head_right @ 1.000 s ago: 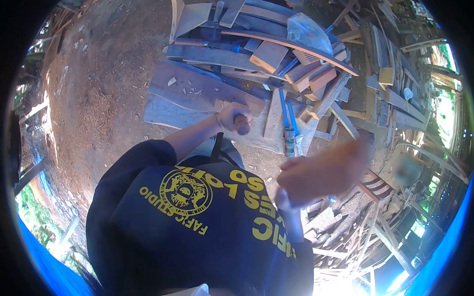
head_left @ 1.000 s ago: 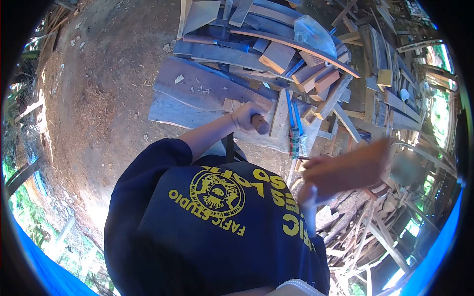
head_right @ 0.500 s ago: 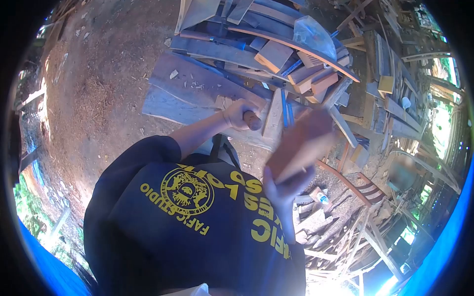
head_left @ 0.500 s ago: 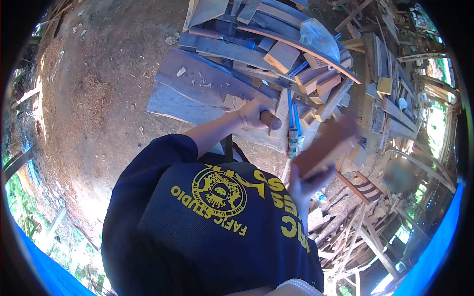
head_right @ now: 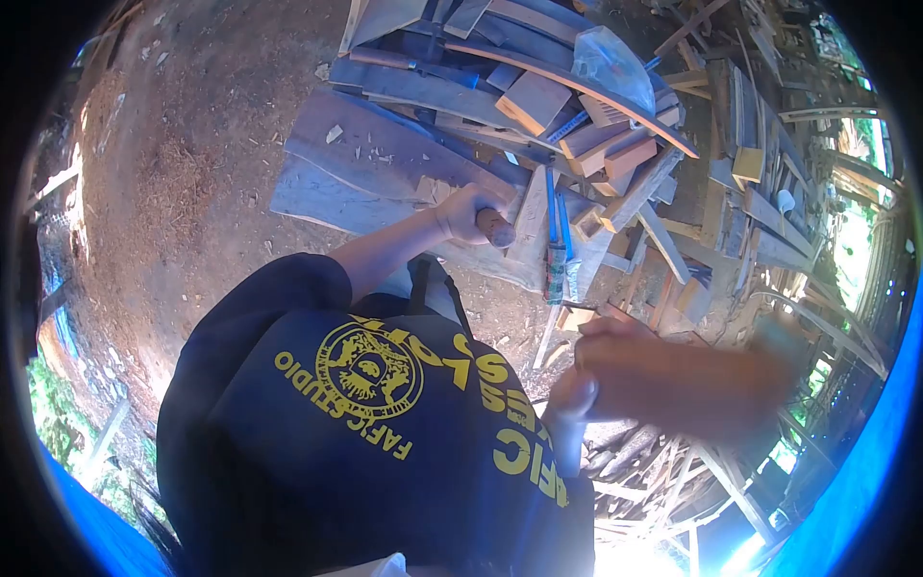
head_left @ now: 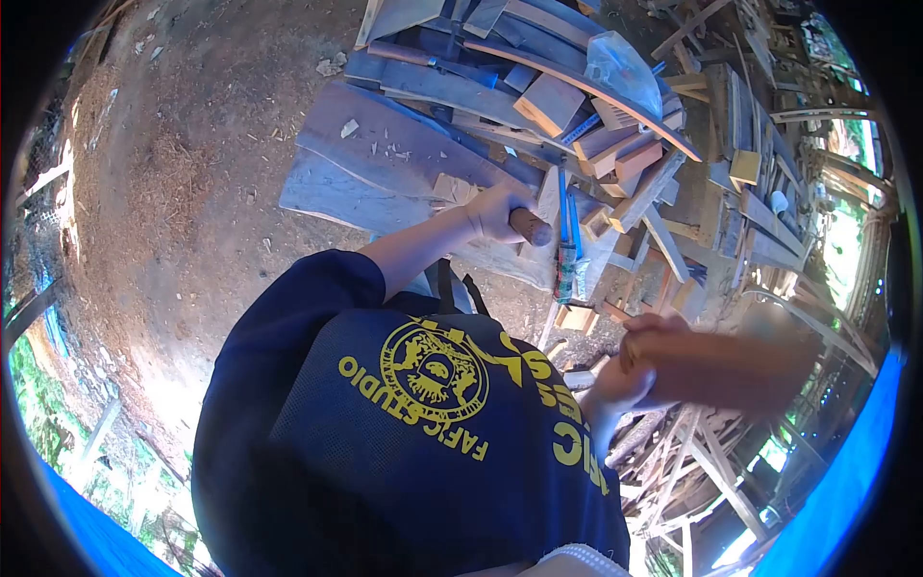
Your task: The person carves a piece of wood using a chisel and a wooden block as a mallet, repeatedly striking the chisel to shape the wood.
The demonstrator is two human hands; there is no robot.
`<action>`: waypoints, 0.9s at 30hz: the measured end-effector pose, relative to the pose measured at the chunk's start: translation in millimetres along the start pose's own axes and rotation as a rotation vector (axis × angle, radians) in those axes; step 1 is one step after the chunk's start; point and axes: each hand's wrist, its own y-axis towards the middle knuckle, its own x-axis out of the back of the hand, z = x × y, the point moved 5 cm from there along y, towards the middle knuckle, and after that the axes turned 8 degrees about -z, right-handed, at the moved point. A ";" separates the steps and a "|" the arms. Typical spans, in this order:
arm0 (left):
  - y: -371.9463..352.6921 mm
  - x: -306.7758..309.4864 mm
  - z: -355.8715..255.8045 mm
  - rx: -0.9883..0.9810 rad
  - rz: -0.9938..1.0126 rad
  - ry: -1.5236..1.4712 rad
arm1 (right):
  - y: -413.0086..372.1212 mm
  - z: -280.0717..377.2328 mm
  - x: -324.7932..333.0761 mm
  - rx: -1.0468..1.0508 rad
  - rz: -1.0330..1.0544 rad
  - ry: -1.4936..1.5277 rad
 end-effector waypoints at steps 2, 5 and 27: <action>0.4 0.0 0.8 -0.032 -0.030 -0.004 | -35.8 -26.7 -54.5 -0.286 -0.462 -0.399; -4.8 -6.3 9.7 -0.034 -0.024 -0.037 | -22.8 -55.8 -93.9 -1.149 -0.412 -0.692; 4.3 6.3 -7.6 0.041 -0.041 -0.098 | 7.7 11.7 -54.8 -0.417 -0.726 -0.596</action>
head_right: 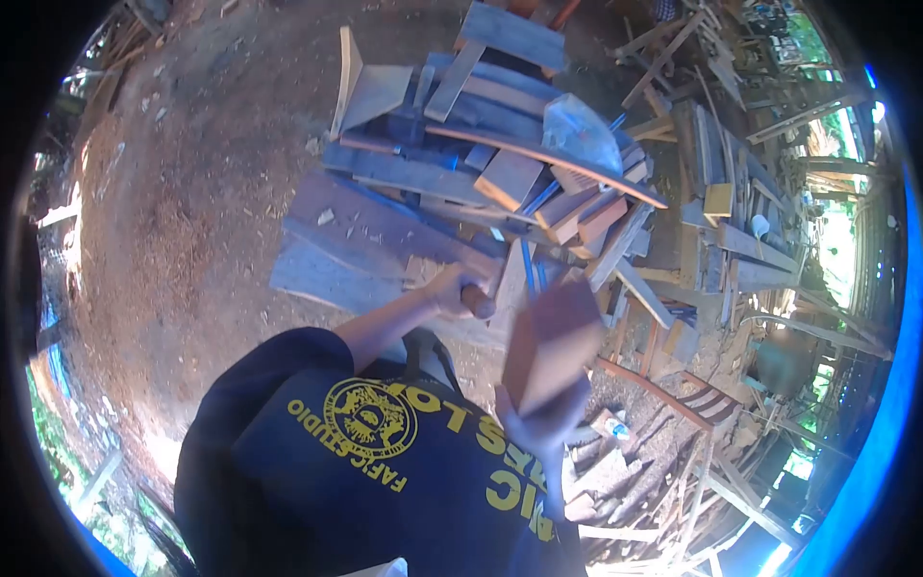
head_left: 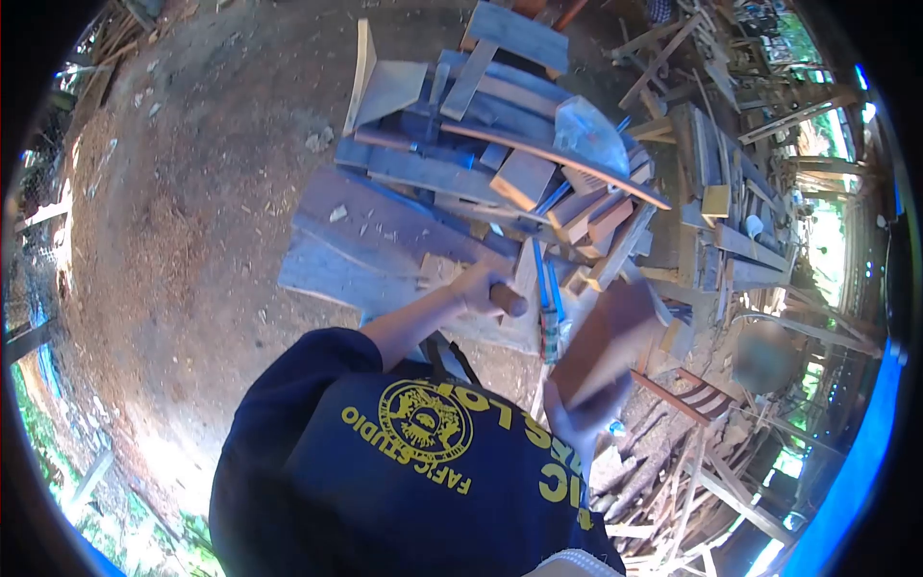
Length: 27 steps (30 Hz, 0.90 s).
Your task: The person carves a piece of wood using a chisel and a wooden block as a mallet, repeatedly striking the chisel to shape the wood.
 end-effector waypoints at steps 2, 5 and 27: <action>0.0 -2.7 9.3 0.063 0.081 0.135 | 9.4 -16.6 6.5 0.277 0.487 0.271; 4.7 2.0 -7.5 0.014 0.069 0.115 | -18.2 -17.9 -41.9 -0.185 0.409 -0.253; -3.0 -11.4 24.2 0.018 0.030 -0.048 | -30.4 -33.9 -51.8 -0.395 0.397 -0.500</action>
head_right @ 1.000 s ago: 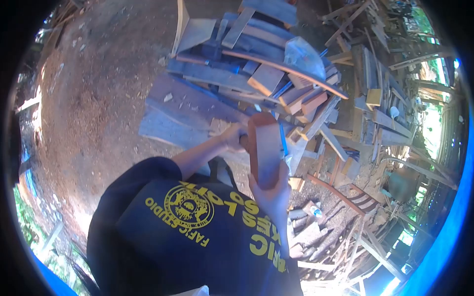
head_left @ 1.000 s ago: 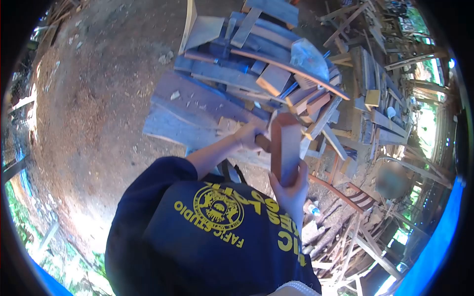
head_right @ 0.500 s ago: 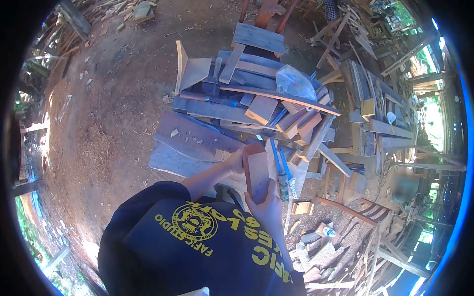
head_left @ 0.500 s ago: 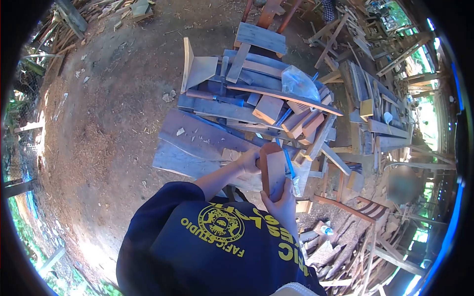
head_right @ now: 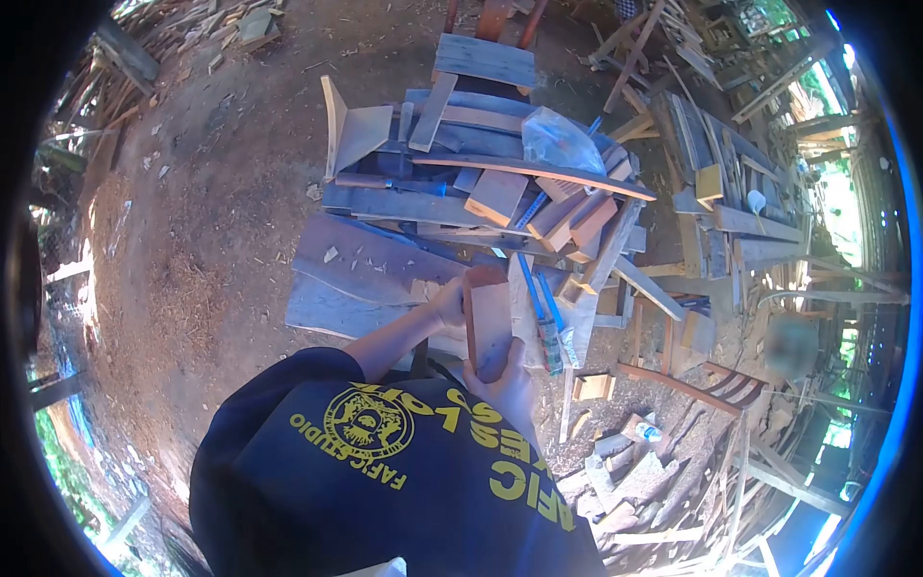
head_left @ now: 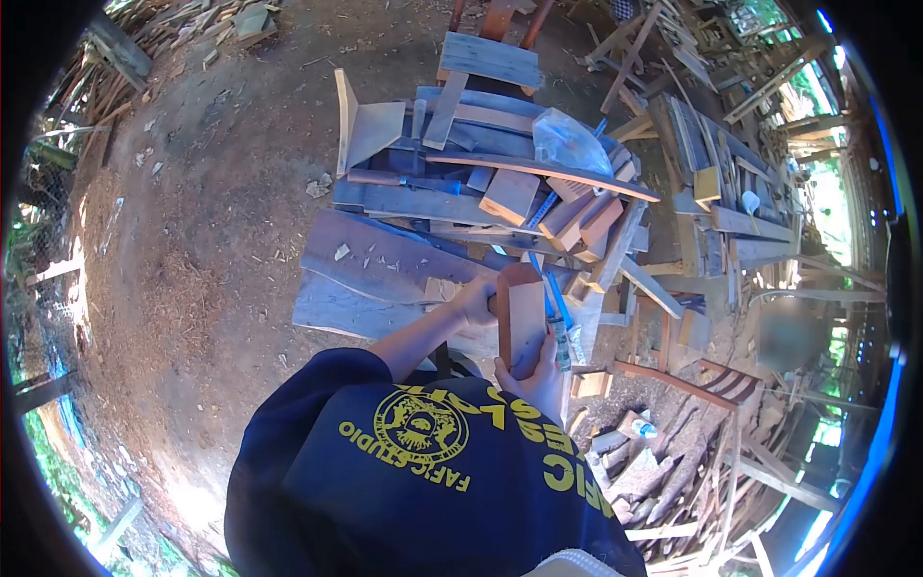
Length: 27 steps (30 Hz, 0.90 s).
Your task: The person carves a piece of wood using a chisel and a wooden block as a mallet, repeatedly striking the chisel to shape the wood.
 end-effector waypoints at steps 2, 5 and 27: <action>3.1 0.5 -8.4 0.040 0.028 0.019 | 1.4 -6.5 0.0 0.033 -0.016 0.037; 4.9 2.6 -11.6 0.014 0.007 0.048 | -1.8 -9.2 12.6 0.163 -0.116 0.097; -25.7 -5.6 -19.1 -0.259 0.102 0.169 | -11.3 -68.1 26.1 -0.074 -0.339 1.132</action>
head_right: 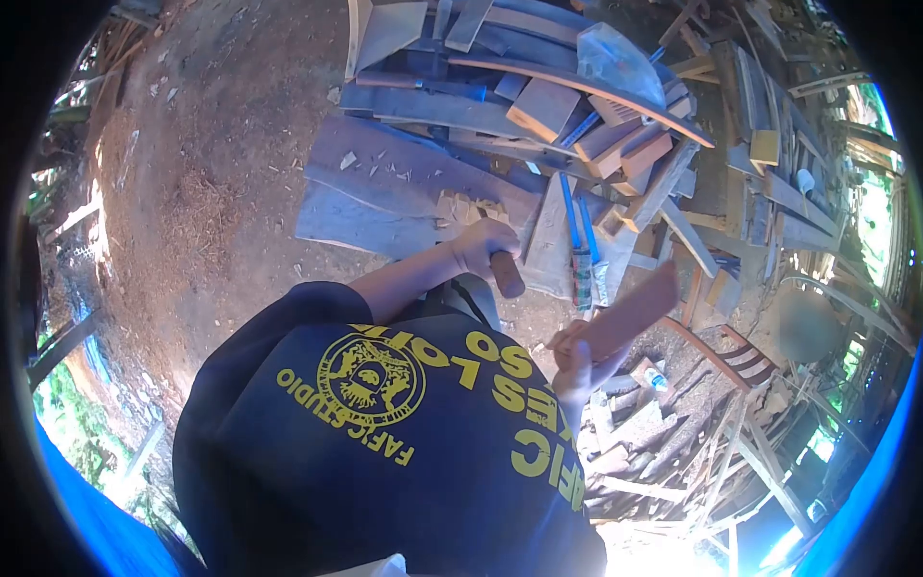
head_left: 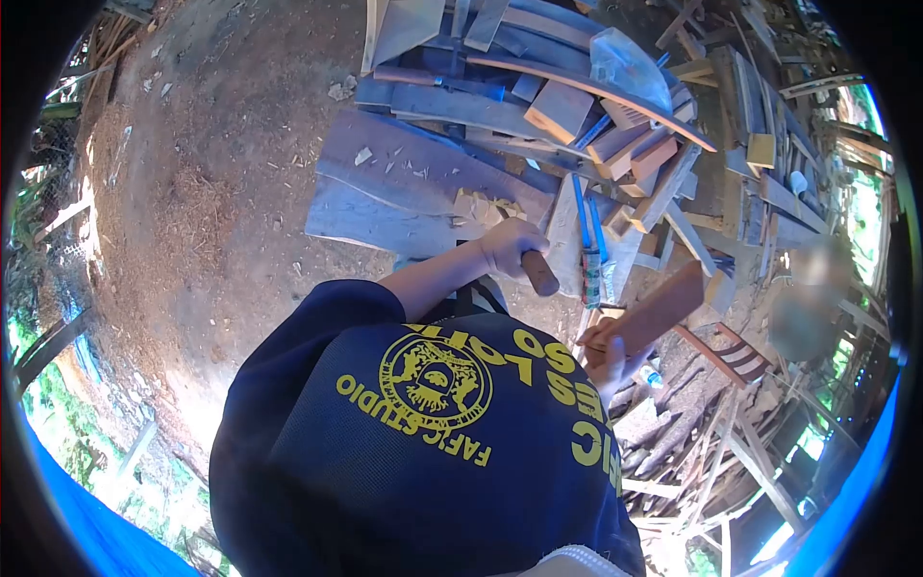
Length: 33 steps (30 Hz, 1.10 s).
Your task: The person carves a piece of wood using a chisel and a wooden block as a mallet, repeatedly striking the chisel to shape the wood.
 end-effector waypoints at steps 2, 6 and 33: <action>-5.2 -1.2 -1.2 -0.048 0.047 -0.020 | -2.9 -4.3 15.1 -0.075 -0.066 -0.089; -15.9 -7.6 0.9 -0.075 0.063 0.004 | -7.2 -13.6 21.0 -0.223 -0.152 -0.084; 28.6 12.4 18.9 0.249 0.037 -0.186 | -14.1 -3.8 -3.3 -0.135 0.172 -0.484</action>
